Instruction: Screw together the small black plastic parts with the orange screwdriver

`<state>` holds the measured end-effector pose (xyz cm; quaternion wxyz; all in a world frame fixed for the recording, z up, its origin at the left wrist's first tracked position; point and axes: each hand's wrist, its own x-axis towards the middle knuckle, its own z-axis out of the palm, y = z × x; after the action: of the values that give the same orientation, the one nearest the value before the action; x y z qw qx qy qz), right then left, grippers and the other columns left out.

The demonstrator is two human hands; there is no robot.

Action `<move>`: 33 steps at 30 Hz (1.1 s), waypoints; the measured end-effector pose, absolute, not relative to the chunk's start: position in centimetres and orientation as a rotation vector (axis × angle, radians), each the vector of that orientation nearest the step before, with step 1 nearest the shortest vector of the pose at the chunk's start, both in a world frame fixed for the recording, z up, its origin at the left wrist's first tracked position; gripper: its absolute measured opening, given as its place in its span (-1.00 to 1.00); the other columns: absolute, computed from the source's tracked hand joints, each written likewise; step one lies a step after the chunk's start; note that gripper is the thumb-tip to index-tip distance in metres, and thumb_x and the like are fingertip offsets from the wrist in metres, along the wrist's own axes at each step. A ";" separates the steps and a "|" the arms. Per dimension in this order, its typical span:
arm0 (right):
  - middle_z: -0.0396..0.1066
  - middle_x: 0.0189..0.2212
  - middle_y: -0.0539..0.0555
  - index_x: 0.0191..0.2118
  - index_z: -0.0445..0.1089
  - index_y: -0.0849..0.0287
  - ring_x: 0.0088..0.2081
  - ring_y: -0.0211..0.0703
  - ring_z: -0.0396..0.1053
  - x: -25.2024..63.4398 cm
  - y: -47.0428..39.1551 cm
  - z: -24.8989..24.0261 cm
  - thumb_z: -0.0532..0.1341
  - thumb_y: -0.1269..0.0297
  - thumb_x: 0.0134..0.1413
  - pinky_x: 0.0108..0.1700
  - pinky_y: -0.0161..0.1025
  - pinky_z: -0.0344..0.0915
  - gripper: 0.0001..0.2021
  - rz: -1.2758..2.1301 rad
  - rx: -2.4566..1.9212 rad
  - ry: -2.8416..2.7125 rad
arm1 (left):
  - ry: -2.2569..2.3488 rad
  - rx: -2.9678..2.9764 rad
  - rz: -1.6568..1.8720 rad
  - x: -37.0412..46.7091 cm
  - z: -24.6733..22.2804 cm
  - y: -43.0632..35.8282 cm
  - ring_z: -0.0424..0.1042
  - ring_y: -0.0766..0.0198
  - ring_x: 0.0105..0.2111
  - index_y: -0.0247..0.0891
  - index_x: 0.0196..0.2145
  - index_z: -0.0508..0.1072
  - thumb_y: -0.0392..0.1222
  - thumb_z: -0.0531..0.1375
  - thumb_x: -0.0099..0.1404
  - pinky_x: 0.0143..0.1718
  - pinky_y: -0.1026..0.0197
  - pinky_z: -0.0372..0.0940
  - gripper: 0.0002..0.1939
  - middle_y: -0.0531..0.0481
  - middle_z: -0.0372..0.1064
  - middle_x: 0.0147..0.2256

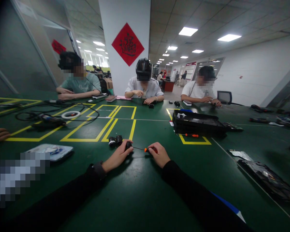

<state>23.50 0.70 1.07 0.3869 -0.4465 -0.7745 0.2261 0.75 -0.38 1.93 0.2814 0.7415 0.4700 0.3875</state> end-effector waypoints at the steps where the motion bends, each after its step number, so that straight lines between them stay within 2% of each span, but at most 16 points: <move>1: 0.33 -0.31 0.08 -0.30 0.40 0.21 -0.24 -0.20 0.29 23.5 0.8 1.1 0.07 0.34 0.10 -0.13 -0.20 0.22 -0.83 0.563 -1.132 -1.977 | 1.257 1.986 1.042 0.8 1.9 -0.4 0.25 0.23 -0.22 -0.25 -0.11 0.18 -0.09 -0.04 0.26 -0.09 0.15 0.13 -0.72 -0.02 0.23 -0.24; 7: 0.31 -0.28 0.11 -0.34 0.41 0.21 -0.21 -0.19 0.29 23.4 0.6 1.3 0.07 0.37 0.10 -0.09 -0.18 0.21 -0.83 0.547 -1.054 -2.051 | 1.267 1.972 1.068 0.8 1.8 -0.3 0.26 0.22 -0.20 -0.26 -0.10 0.17 -0.10 -0.04 0.26 -0.08 0.13 0.14 -0.72 -0.04 0.23 -0.23; 10: 0.30 -0.27 0.09 -0.29 0.37 0.20 -0.21 -0.19 0.28 23.3 0.2 1.5 0.13 0.39 0.03 -0.11 -0.18 0.23 -0.89 0.547 -1.047 -2.039 | 1.276 1.928 1.063 0.8 1.9 -0.5 0.28 0.19 -0.19 -0.26 -0.09 0.17 -0.08 -0.04 0.26 -0.08 0.11 0.15 -0.70 -0.05 0.24 -0.24; 14: 0.29 -0.27 0.05 -0.26 0.32 0.18 -0.22 -0.19 0.29 23.3 -0.2 1.6 0.19 0.38 -0.05 -0.16 -0.21 0.26 -0.84 0.590 -1.078 -2.012 | 1.273 1.932 1.060 0.8 2.1 -0.6 0.28 0.19 -0.19 -0.25 -0.10 0.17 -0.08 -0.04 0.26 -0.06 0.10 0.15 -0.70 -0.04 0.24 -0.24; 19: 0.30 -0.29 0.07 -0.26 0.34 0.19 -0.24 -0.20 0.29 23.1 0.1 1.5 0.09 0.34 0.09 -0.17 -0.22 0.25 -0.87 0.602 -1.103 -1.991 | 1.280 1.927 1.065 0.9 2.1 -0.6 0.28 0.20 -0.21 -0.25 -0.09 0.17 -0.07 -0.05 0.26 -0.08 0.11 0.16 -0.69 -0.05 0.25 -0.24; 24: 0.31 -0.34 0.10 -0.38 0.38 0.19 -0.22 -0.14 0.25 22.9 0.3 1.1 0.03 0.34 0.14 -0.11 -0.15 0.19 -0.80 0.454 -1.121 -2.078 | 1.277 1.930 1.081 0.9 2.1 -0.6 0.28 0.21 -0.21 -0.25 -0.10 0.18 -0.03 -0.06 0.27 -0.07 0.12 0.15 -0.68 -0.05 0.24 -0.23; 29: 0.30 -0.31 0.09 -0.31 0.35 0.18 -0.21 -0.14 0.24 23.0 0.1 1.3 0.11 0.37 0.06 -0.13 -0.15 0.19 -0.90 0.454 -1.086 -2.085 | 1.300 1.881 1.075 1.0 2.0 -0.5 0.30 0.19 -0.23 -0.25 -0.10 0.18 -0.02 -0.06 0.26 -0.10 0.10 0.18 -0.67 -0.04 0.26 -0.27; 33: 0.29 -0.29 0.07 -0.26 0.31 0.18 -0.23 -0.14 0.24 23.1 -0.1 1.3 0.19 0.37 -0.03 -0.18 -0.18 0.21 -0.85 0.487 -1.131 -2.060 | 1.301 1.866 1.079 0.9 2.0 -0.6 0.31 0.19 -0.24 -0.25 -0.10 0.18 -0.01 -0.06 0.26 -0.11 0.10 0.18 -0.67 -0.03 0.27 -0.29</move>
<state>23.05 -0.06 1.27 0.3623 -0.4393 -0.8000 0.1890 0.93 -0.56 1.99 0.3070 0.7052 0.4919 0.4081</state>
